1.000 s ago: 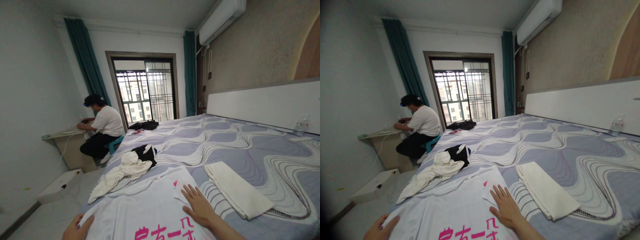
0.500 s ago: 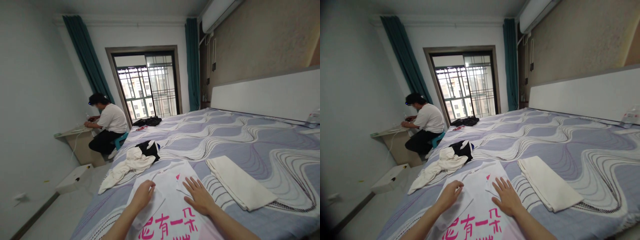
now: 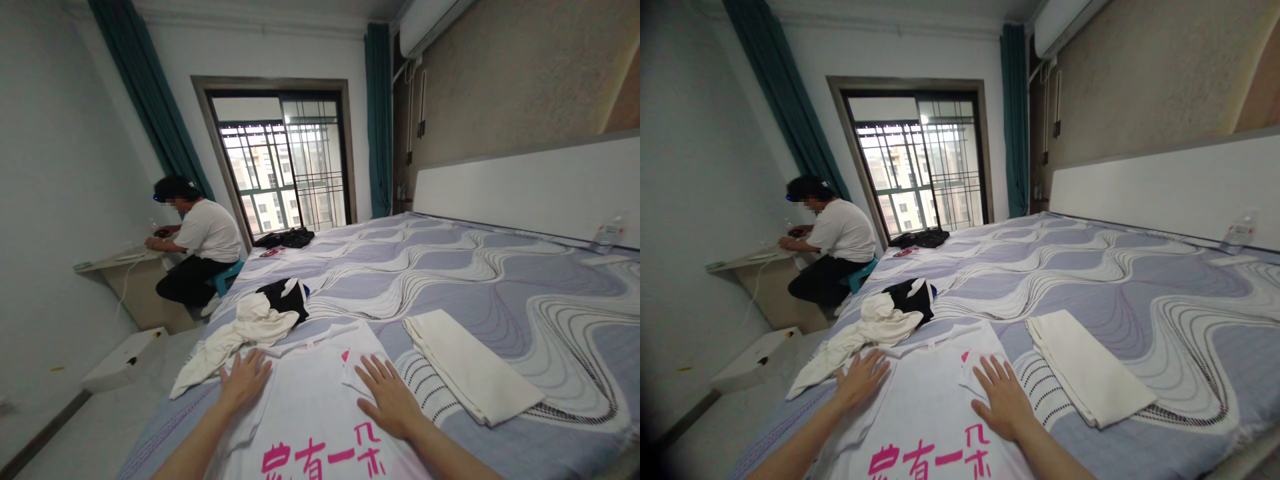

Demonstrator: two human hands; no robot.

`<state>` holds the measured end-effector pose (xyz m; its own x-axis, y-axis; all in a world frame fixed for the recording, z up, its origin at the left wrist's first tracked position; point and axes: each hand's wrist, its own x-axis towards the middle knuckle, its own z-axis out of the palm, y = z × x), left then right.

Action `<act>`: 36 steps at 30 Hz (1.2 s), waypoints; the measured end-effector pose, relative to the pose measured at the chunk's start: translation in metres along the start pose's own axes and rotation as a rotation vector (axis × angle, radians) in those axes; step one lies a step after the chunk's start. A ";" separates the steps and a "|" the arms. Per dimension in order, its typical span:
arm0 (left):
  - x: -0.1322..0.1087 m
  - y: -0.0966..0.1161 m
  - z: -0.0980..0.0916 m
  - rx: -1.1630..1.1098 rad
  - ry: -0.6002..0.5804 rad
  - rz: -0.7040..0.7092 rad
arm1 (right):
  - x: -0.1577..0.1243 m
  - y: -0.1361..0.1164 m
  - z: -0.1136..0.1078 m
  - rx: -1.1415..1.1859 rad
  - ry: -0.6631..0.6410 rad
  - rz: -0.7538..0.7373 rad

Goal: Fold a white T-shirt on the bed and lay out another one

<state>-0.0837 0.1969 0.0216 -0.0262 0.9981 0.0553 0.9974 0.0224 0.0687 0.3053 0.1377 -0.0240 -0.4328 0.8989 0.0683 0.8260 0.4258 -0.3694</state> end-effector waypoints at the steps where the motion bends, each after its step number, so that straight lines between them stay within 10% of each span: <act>1: -0.006 -0.001 0.003 0.001 -0.004 0.029 | 0.000 0.000 0.001 0.000 0.001 0.000; 11: -0.066 0.019 0.020 0.023 0.106 0.062 | 0.001 0.002 0.004 -0.033 0.020 -0.005; 19: -0.084 0.015 0.007 -0.132 -0.044 0.400 | 0.001 0.002 0.004 -0.051 0.022 -0.008; 29: -0.119 0.022 0.026 -0.023 -0.032 0.229 | 0.002 0.003 0.006 -0.106 0.045 -0.025; 36: -0.244 0.010 0.052 0.003 0.175 -0.256 | -0.035 -0.008 0.006 -0.175 0.381 0.156</act>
<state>-0.0643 -0.0431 -0.0433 -0.2879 0.9350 0.2073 0.9570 0.2726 0.0997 0.3113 0.1019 -0.0292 -0.1620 0.9137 0.3726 0.9337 0.2641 -0.2418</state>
